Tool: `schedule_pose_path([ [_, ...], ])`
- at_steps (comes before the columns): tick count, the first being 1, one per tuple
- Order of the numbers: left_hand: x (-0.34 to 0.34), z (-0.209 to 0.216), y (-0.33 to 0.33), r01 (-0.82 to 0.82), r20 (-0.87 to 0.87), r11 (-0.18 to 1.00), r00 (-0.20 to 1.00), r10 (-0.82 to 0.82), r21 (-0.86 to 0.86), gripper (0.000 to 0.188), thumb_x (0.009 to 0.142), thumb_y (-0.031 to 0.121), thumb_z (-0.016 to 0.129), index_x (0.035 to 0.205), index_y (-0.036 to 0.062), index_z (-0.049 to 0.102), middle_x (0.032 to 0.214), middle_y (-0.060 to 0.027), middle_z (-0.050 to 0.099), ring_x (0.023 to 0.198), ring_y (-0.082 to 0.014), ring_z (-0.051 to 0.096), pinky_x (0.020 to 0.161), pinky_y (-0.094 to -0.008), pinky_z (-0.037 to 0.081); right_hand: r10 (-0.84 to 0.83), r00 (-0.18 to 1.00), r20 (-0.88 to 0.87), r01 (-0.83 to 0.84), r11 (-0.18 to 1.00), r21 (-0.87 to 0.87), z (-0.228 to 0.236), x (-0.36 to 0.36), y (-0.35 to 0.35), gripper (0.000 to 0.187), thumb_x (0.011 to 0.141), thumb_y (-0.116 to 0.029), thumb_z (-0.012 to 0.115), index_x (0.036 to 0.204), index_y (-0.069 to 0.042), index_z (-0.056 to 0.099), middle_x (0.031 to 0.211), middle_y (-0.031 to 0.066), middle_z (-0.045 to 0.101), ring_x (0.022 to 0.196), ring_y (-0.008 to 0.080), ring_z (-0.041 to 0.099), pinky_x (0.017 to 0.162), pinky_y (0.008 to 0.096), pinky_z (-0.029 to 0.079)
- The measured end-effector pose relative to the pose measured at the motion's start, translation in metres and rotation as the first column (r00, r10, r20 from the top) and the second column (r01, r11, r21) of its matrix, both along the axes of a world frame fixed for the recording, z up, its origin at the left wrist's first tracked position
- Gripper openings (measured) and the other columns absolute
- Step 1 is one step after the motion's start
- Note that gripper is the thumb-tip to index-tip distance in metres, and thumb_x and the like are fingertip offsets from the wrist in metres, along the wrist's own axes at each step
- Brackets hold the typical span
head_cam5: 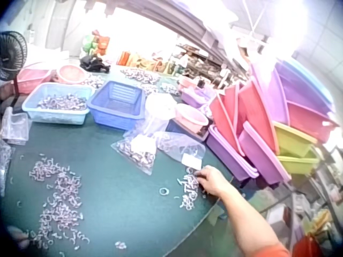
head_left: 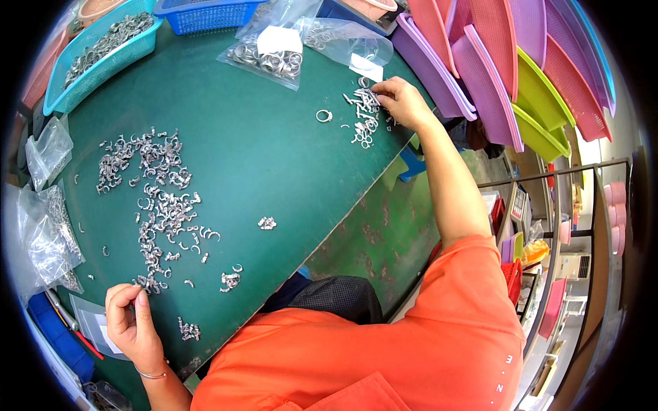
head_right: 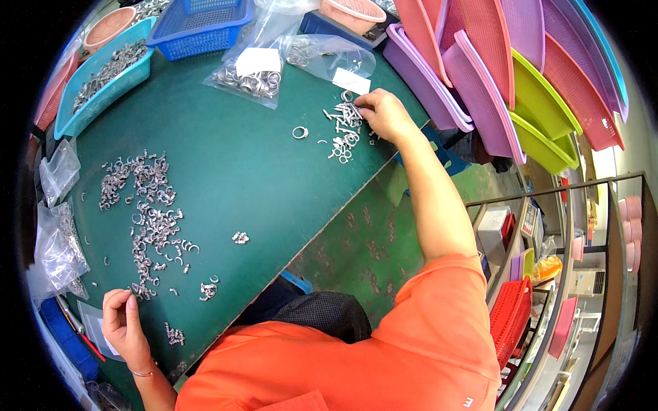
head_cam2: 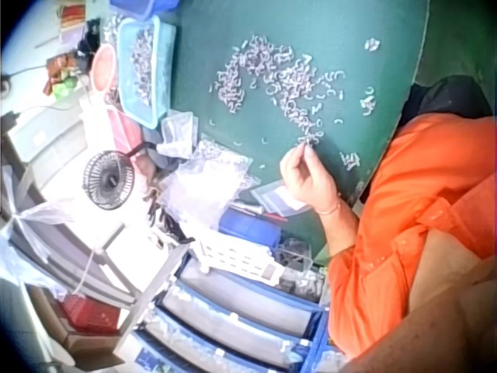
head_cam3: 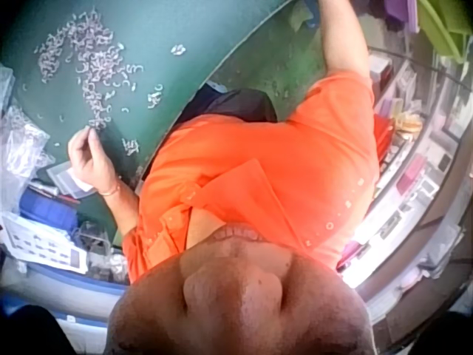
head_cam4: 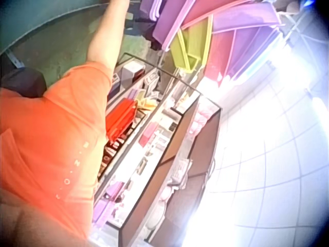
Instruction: The person sits at a green workbench and repeatedly picks up small silver metal hooks and jump rings, then links them together by hand. They occasionally place assembled pieces into a clear plastic bag and continue assembling more components from the scattered pile.
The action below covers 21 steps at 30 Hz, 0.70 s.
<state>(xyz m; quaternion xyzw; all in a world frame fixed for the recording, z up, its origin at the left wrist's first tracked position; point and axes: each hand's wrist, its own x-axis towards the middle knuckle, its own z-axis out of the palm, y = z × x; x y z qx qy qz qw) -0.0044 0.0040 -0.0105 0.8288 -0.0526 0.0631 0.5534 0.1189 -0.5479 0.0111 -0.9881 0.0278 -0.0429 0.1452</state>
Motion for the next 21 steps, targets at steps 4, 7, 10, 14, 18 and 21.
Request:
schedule_pose_path([
  [4, 0.0, 0.0, 0.0, -0.004, 0.009, 1.0, 1.0, 0.004, -0.007, 0.007, 0.09, -0.007, 0.059, 0.097, -0.0034, 0.059, 0.097, -0.0074, 0.053, 0.085, -0.0127, 0.049, 0.076, -0.0226, 0.041, -0.088, 0.994, -0.067, 0.087, 0.996, -0.011, 0.004, 0.0, 0.004, 0.013, 0.082, -0.009, 0.067, 0.092, -0.002, 0.071, 0.094, 0.0143, 0.063, 0.091, 0.0291, 0.062, 0.083, 0.0362, 0.05],
  [7, 0.0, 0.001, 0.0, -0.008, 0.005, 1.0, 1.0, 0.008, -0.018, 0.007, 0.09, -0.007, 0.059, 0.097, -0.0032, 0.059, 0.097, -0.0073, 0.053, 0.085, -0.0126, 0.049, 0.076, -0.0225, 0.041, -0.154, 0.986, -0.059, 0.156, 0.987, 0.031, 0.005, -0.002, 0.005, 0.014, 0.085, -0.009, 0.067, 0.096, -0.001, 0.07, 0.092, 0.0118, 0.062, 0.084, 0.0232, 0.062, 0.077, 0.0329, 0.05],
  [10, -0.001, 0.002, 0.0, 0.004, -0.007, 1.0, 1.0, -0.004, -0.014, 0.007, 0.09, -0.007, 0.059, 0.096, -0.0031, 0.059, 0.097, -0.0072, 0.053, 0.085, -0.0126, 0.049, 0.076, -0.0225, 0.041, -0.114, 0.993, 0.01, 0.114, 0.993, 0.034, 0.0, -0.005, 0.003, 0.016, 0.084, -0.012, 0.067, 0.096, -0.002, 0.071, 0.091, 0.0136, 0.063, 0.084, 0.0257, 0.064, 0.078, 0.0349, 0.051],
  [14, -0.001, 0.002, 0.0, 0.001, 0.01, 1.0, 1.0, -0.001, -0.002, 0.007, 0.09, -0.006, 0.06, 0.096, -0.0031, 0.059, 0.096, -0.0072, 0.054, 0.084, -0.0126, 0.049, 0.075, -0.0226, 0.041, -0.077, 0.996, -0.051, 0.078, 0.997, 0.009, 0.005, 0.0, 0.014, 0.019, 0.082, -0.017, 0.069, 0.093, -0.002, 0.073, 0.092, 0.0151, 0.065, 0.086, 0.0282, 0.065, 0.079, 0.0366, 0.051],
  [18, -0.001, 0.001, 0.001, -0.01, 0.019, 1.0, 1.0, 0.01, 0.007, 0.007, 0.09, -0.006, 0.06, 0.097, -0.0033, 0.059, 0.096, -0.0072, 0.054, 0.083, -0.0125, 0.049, 0.074, -0.0227, 0.041, -0.174, 0.983, -0.059, 0.177, 0.983, 0.046, 0.011, -0.002, 0.022, 0.016, 0.084, -0.015, 0.07, 0.092, -0.001, 0.072, 0.083, 0.0087, 0.066, 0.077, 0.0175, 0.064, 0.071, 0.031, 0.051],
  [21, -0.001, 0.002, 0.001, 0.001, 0.013, 1.0, 1.0, -0.001, 0.015, 0.007, 0.09, -0.005, 0.06, 0.097, -0.0032, 0.06, 0.096, -0.0072, 0.054, 0.084, -0.0126, 0.049, 0.074, -0.0226, 0.041, -0.24, 0.97, 0.045, 0.22, 0.939, 0.263, 0.006, -0.001, 0.005, 0.013, 0.081, -0.011, 0.071, 0.088, 0.0, 0.071, 0.075, 0.0076, 0.068, 0.07, 0.0135, 0.064, 0.066, 0.0288, 0.052],
])
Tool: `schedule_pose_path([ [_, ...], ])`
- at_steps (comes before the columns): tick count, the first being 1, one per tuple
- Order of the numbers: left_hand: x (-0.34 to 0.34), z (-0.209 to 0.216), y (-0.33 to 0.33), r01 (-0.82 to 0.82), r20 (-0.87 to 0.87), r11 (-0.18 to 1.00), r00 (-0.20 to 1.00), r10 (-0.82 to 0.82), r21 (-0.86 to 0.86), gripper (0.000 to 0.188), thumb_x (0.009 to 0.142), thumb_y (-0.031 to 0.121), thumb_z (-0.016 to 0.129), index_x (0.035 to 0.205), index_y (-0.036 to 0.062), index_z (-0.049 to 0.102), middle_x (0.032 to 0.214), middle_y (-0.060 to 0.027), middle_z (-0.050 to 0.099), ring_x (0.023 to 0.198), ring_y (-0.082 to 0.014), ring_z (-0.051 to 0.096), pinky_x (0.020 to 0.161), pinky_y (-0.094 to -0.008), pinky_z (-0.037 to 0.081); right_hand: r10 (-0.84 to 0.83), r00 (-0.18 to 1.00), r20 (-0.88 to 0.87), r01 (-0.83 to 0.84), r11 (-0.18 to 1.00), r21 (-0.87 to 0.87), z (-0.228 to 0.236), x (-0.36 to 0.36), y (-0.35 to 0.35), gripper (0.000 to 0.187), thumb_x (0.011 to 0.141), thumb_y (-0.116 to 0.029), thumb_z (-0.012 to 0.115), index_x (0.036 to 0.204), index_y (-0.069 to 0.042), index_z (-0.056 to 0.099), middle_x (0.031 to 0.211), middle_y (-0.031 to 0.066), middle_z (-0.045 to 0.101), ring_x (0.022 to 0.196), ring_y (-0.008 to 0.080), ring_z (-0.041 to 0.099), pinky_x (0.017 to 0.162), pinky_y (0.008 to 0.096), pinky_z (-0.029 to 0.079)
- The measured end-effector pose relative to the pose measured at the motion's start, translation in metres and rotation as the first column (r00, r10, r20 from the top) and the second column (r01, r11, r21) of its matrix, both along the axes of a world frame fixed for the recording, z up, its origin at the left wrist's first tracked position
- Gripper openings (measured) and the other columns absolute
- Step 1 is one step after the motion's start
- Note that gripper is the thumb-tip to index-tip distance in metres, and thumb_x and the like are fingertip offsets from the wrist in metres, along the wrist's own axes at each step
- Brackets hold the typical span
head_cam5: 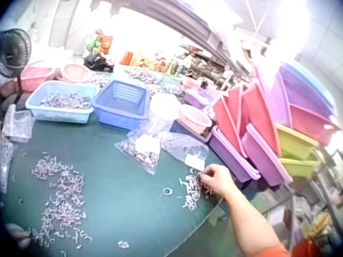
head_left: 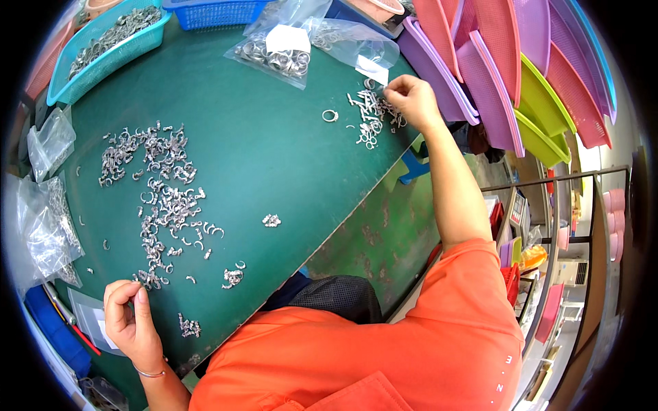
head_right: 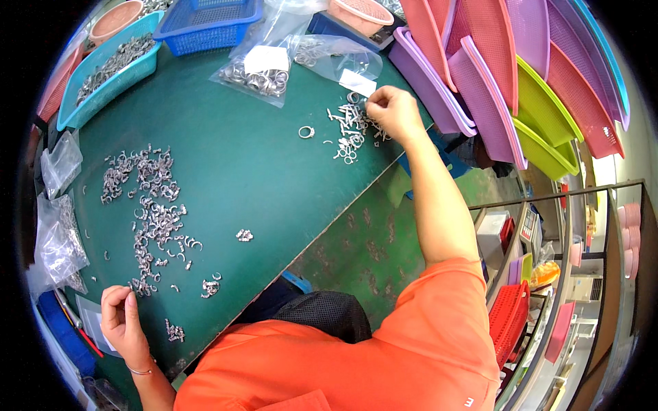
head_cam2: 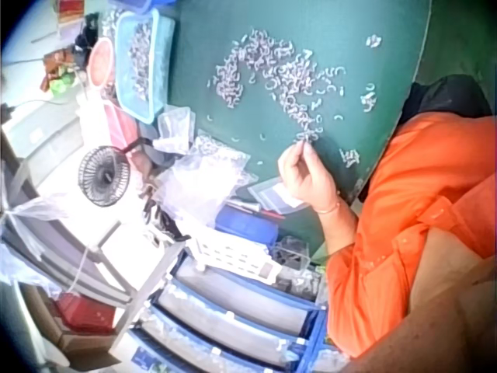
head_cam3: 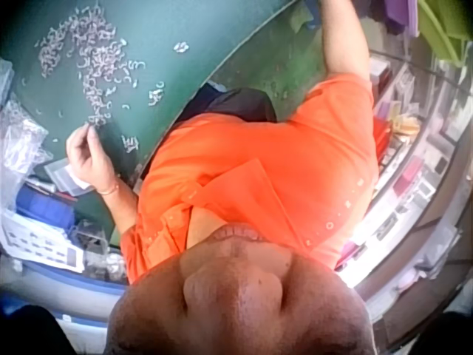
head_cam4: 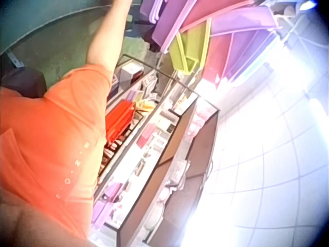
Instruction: The person sits at a green workbench and repeatedly picks up small silver metal hooks and jump rings, then links them together by hand. They occasionally place assembled pieces into a clear plastic bag and continue assembling more components from the scattered pile.
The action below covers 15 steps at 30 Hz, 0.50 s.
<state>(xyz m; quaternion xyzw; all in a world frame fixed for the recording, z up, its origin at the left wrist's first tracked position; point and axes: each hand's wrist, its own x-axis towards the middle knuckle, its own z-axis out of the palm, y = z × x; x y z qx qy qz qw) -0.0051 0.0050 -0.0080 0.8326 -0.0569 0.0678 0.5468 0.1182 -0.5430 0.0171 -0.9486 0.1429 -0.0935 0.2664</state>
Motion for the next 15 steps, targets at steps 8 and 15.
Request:
schedule_pose_path([
  [8, -0.001, -0.001, 0.0, -0.007, -0.009, 1.0, 1.0, 0.007, -0.016, 0.007, 0.09, -0.006, 0.059, 0.097, -0.0033, 0.06, 0.096, -0.0073, 0.054, 0.084, -0.0126, 0.049, 0.075, -0.0225, 0.041, 0.114, 0.992, -0.052, -0.111, 0.993, 0.047, 0.004, 0.002, 0.011, 0.015, 0.083, -0.012, 0.071, 0.094, -0.001, 0.073, 0.081, 0.0089, 0.071, 0.075, 0.0162, 0.067, 0.071, 0.0308, 0.052],
  [15, -0.001, 0.0, 0.0, -0.014, -0.01, 1.0, 1.0, 0.013, -0.009, 0.008, 0.09, -0.007, 0.059, 0.097, -0.0034, 0.06, 0.096, -0.0073, 0.054, 0.084, -0.0127, 0.049, 0.075, -0.0227, 0.041, -0.012, 0.97, -0.242, -0.031, 0.984, -0.174, 0.003, 0.003, 0.015, 0.016, 0.08, -0.013, 0.07, 0.093, -0.004, 0.074, 0.084, 0.0151, 0.072, 0.078, 0.0239, 0.069, 0.075, 0.0345, 0.053],
])
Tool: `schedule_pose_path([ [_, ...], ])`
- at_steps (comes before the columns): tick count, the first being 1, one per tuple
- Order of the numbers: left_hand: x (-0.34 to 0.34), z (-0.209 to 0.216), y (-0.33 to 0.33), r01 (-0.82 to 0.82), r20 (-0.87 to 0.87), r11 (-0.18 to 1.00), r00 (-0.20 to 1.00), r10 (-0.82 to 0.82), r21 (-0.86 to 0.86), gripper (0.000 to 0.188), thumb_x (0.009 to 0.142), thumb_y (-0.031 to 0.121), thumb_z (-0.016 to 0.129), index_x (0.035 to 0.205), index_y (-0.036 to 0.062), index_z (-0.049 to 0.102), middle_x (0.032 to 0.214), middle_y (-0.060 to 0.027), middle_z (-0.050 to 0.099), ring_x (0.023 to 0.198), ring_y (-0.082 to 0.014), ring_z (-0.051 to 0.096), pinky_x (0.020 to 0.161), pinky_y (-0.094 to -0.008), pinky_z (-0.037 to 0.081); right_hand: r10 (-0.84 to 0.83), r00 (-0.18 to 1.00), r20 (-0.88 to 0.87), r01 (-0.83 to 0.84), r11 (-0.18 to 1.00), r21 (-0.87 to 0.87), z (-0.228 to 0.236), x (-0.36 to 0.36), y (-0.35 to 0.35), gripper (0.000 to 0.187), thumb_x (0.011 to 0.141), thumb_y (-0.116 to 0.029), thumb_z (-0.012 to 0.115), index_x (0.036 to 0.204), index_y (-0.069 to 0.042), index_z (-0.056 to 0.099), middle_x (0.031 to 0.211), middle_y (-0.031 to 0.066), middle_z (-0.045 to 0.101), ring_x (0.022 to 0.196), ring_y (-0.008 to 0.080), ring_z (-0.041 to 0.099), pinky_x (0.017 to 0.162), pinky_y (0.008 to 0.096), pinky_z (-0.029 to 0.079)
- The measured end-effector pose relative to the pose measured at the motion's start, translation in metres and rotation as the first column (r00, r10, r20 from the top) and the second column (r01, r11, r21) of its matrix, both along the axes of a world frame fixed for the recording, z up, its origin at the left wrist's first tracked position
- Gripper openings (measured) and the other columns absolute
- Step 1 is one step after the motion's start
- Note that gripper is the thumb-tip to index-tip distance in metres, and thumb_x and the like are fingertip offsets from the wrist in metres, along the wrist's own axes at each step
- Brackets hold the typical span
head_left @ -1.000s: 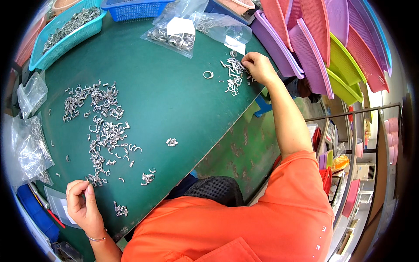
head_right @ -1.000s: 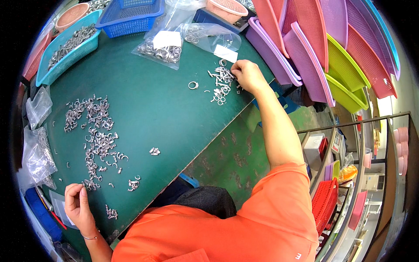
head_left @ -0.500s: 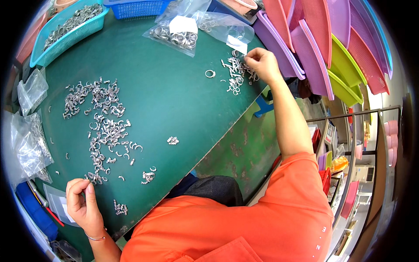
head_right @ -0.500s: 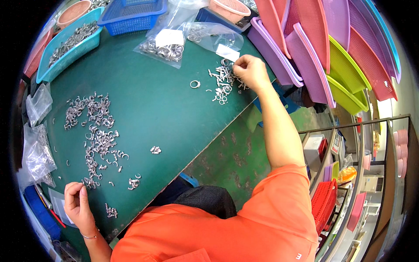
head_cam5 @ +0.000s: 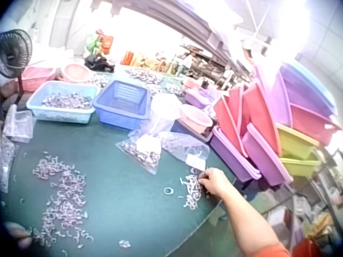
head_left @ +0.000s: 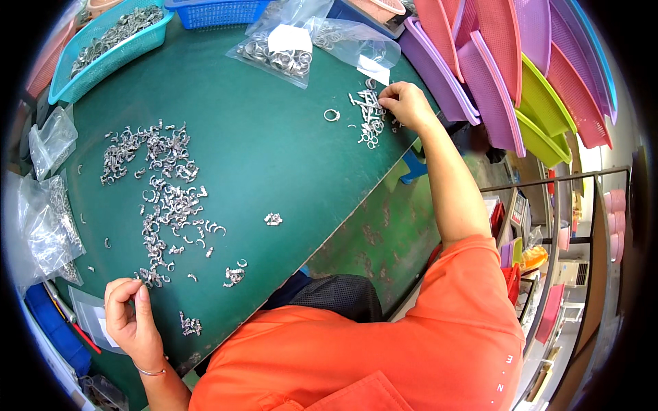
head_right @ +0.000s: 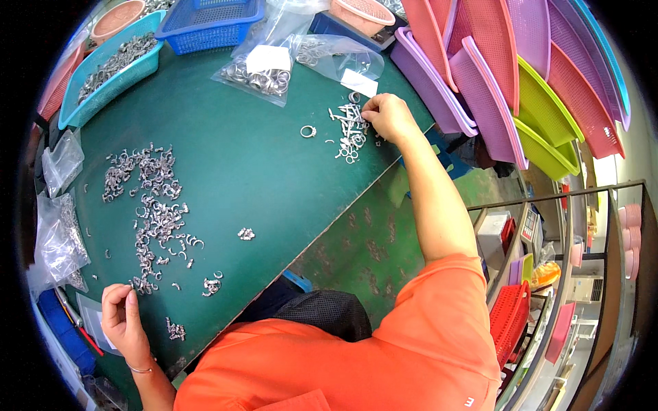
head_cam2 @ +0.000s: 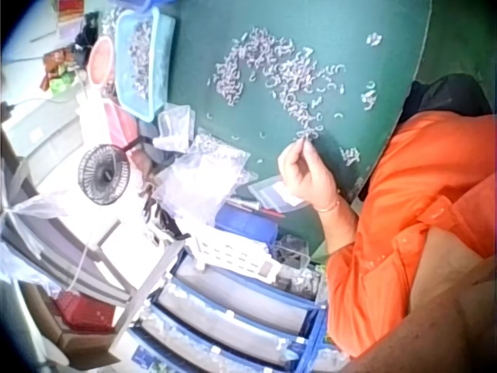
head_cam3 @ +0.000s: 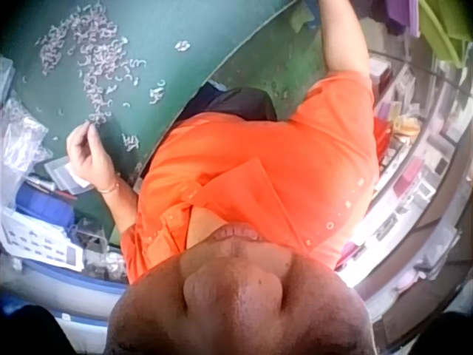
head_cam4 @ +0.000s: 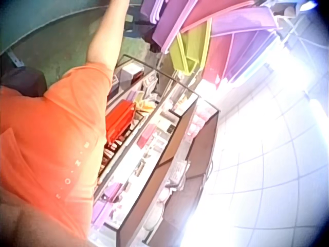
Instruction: The person sits at a green workbench and repeatedly picks up small silver metal hooks and jump rings, then links them together by hand. They occasionally place assembled pieces into a clear plastic bag and continue assembling more components from the scattered pile.
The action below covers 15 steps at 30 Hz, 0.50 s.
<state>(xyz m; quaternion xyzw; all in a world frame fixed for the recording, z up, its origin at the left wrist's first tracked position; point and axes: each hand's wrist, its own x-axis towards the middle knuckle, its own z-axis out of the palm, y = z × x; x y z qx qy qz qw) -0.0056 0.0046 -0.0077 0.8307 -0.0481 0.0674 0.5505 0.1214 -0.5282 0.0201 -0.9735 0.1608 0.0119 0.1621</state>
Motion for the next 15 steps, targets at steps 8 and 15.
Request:
schedule_pose_path([
  [8, 0.0, 0.001, -0.002, 0.006, 0.007, 1.0, 1.0, -0.006, -0.001, 0.007, 0.09, -0.006, 0.06, 0.097, -0.0034, 0.06, 0.095, -0.0074, 0.054, 0.083, -0.013, 0.049, 0.075, -0.0231, 0.041, -0.068, 0.971, 0.229, 0.059, 0.997, 0.042, -0.006, 0.006, -0.018, 0.018, 0.078, -0.014, 0.071, 0.093, -0.004, 0.074, 0.089, 0.0157, 0.072, 0.083, 0.0251, 0.07, 0.08, 0.0346, 0.054],
  [15, 0.001, 0.0, -0.001, 0.0, 0.002, 1.0, 1.0, 0.0, -0.008, 0.007, 0.09, -0.006, 0.06, 0.096, -0.0035, 0.06, 0.095, -0.0071, 0.054, 0.083, -0.0129, 0.049, 0.075, -0.0231, 0.041, -0.023, 0.999, 0.024, 0.024, 0.999, -0.047, -0.005, 0.018, 0.003, 0.018, 0.079, -0.016, 0.07, 0.093, -0.005, 0.075, 0.088, 0.0175, 0.072, 0.084, 0.0281, 0.07, 0.08, 0.0368, 0.053],
])
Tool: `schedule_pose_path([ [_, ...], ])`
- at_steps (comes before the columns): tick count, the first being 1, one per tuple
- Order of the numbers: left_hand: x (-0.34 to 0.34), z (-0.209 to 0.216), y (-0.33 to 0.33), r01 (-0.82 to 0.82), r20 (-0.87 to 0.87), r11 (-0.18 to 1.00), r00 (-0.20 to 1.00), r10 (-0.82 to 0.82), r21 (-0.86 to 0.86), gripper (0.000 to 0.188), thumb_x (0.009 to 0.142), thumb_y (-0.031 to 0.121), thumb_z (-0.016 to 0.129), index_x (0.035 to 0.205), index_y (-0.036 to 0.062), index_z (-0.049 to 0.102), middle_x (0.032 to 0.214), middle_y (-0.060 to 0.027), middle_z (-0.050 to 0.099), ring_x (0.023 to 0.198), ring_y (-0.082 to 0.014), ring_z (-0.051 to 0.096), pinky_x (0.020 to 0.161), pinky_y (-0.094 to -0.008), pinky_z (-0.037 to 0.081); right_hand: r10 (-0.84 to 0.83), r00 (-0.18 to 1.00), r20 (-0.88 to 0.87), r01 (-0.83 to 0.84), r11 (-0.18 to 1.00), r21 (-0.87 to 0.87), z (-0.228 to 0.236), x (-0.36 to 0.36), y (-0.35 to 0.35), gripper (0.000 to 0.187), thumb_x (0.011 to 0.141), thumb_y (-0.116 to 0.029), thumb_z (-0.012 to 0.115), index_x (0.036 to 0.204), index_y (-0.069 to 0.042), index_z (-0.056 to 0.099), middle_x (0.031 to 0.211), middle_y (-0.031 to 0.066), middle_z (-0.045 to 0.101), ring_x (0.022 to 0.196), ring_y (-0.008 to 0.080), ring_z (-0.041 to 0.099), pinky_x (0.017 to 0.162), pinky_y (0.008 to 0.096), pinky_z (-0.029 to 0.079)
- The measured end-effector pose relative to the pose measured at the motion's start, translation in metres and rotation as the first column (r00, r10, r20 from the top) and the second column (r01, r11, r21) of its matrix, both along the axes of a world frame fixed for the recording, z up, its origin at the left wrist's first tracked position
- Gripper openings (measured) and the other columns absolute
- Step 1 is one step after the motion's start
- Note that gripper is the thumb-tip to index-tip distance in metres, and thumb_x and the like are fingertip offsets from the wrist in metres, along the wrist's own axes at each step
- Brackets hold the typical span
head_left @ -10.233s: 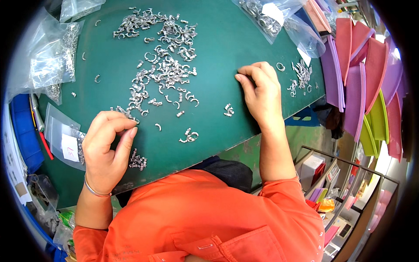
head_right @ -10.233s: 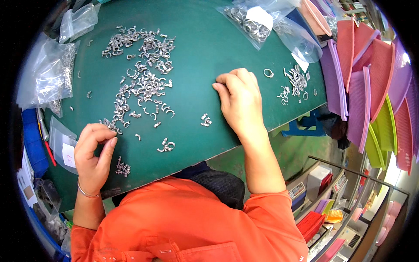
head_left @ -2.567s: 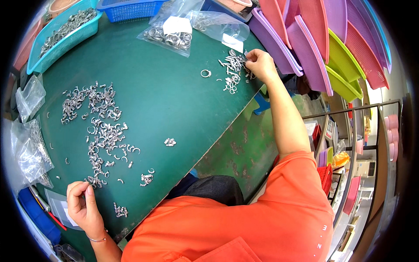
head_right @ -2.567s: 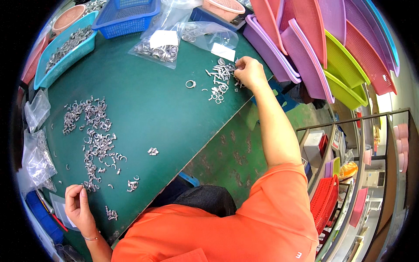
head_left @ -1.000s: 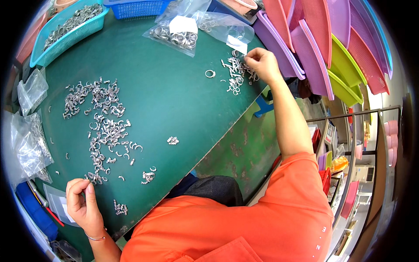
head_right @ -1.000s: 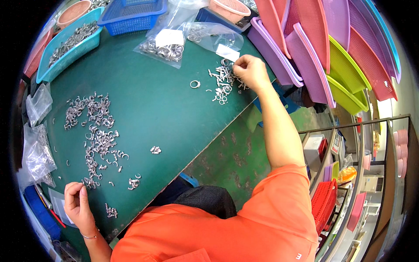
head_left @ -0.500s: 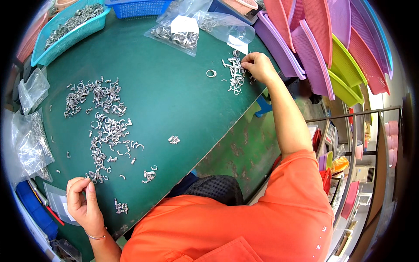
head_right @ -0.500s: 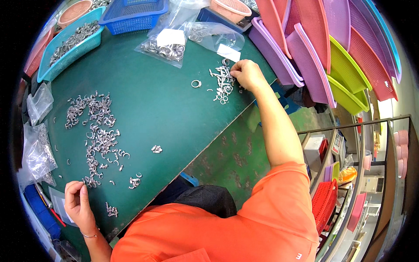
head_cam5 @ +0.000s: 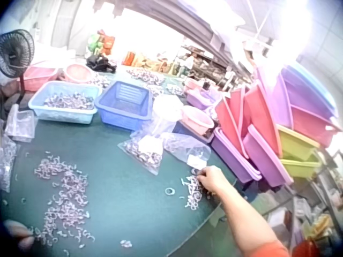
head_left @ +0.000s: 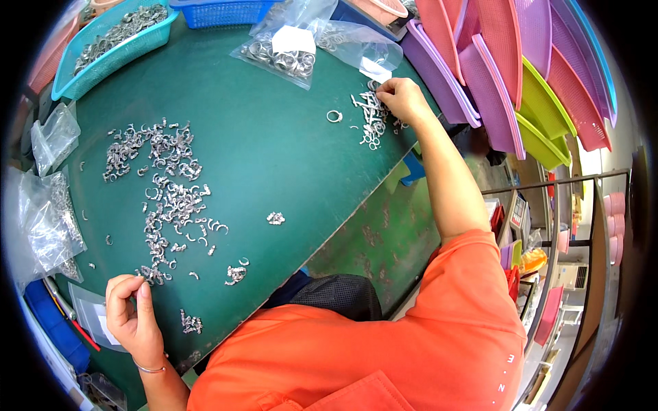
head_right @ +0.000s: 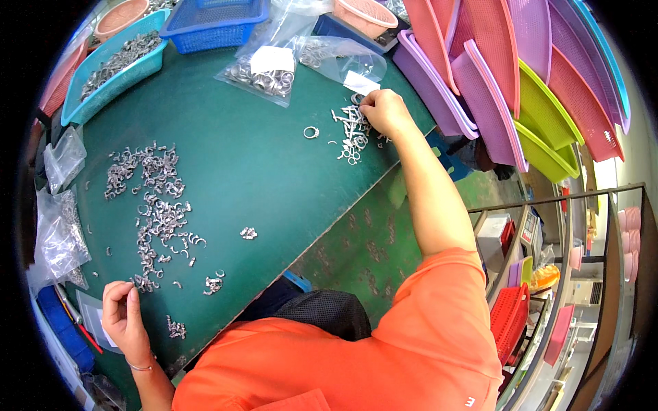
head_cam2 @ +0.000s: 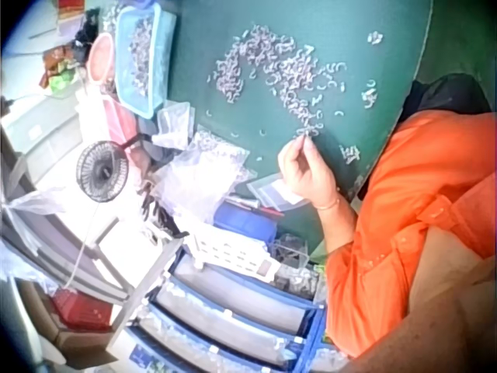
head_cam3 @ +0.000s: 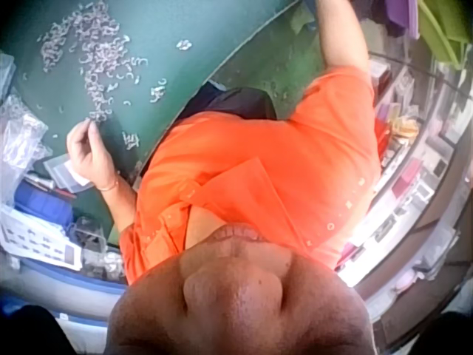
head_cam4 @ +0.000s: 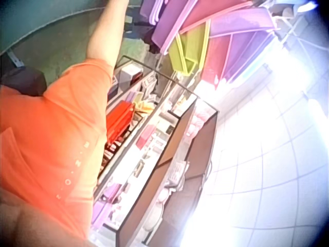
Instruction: The person sits at a green workbench and repeatedly picks up small silver metal hooks and jump rings, then links them together by hand. They occasionally place assembled pieces into a clear plastic bag and continue assembling more components from the scattered pile.
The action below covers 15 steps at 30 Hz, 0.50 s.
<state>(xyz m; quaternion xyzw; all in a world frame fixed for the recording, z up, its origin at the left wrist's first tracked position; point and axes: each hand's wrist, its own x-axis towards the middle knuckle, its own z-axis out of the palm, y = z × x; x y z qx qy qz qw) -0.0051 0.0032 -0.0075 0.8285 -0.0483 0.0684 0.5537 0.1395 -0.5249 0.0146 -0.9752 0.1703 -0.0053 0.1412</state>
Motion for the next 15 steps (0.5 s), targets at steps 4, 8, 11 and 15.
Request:
schedule_pose_path([
  [4, 0.0, 0.002, -0.001, 0.01, 0.009, 1.0, 1.0, -0.01, -0.001, 0.007, 0.09, -0.006, 0.06, 0.097, -0.0035, 0.06, 0.095, -0.007, 0.055, 0.083, -0.0129, 0.049, 0.074, -0.0232, 0.041, -0.018, 0.997, 0.069, 0.015, 0.999, 0.044, -0.003, -0.004, -0.018, 0.016, 0.08, -0.014, 0.07, 0.092, -0.005, 0.074, 0.087, 0.0158, 0.072, 0.082, 0.0257, 0.07, 0.077, 0.0358, 0.053],
  [8, -0.001, 0.0, 0.001, 0.009, 0.0, 1.0, 1.0, -0.009, 0.0, 0.007, 0.09, -0.006, 0.06, 0.097, -0.0036, 0.061, 0.096, -0.0073, 0.055, 0.084, -0.013, 0.049, 0.074, -0.0232, 0.041, 0.05, 0.999, -0.018, -0.047, 0.991, 0.122, 0.002, -0.01, -0.015, 0.016, 0.079, -0.011, 0.071, 0.094, -0.004, 0.074, 0.086, 0.0128, 0.072, 0.08, 0.0211, 0.069, 0.076, 0.0336, 0.053],
  [11, -0.001, 0.0, 0.001, 0.008, 0.008, 1.0, 1.0, -0.008, 0.001, 0.008, 0.09, -0.006, 0.06, 0.097, -0.0035, 0.061, 0.096, -0.0075, 0.055, 0.084, -0.0131, 0.05, 0.075, -0.0232, 0.041, 0.095, 0.994, -0.057, -0.088, 0.989, 0.115, 0.004, -0.012, -0.012, 0.019, 0.079, -0.011, 0.071, 0.096, -0.004, 0.073, 0.086, 0.0128, 0.072, 0.08, 0.0208, 0.069, 0.076, 0.0336, 0.053],
  [15, -0.001, 0.0, 0.002, 0.01, 0.01, 1.0, 1.0, -0.01, 0.008, 0.008, 0.089, -0.007, 0.06, 0.097, -0.0035, 0.061, 0.096, -0.0076, 0.055, 0.084, -0.013, 0.05, 0.075, -0.023, 0.041, 0.157, 0.987, -0.011, -0.156, 0.984, 0.083, 0.003, -0.016, -0.012, 0.018, 0.079, -0.011, 0.07, 0.095, -0.003, 0.073, 0.085, 0.0126, 0.072, 0.079, 0.0214, 0.069, 0.075, 0.0331, 0.053],
])
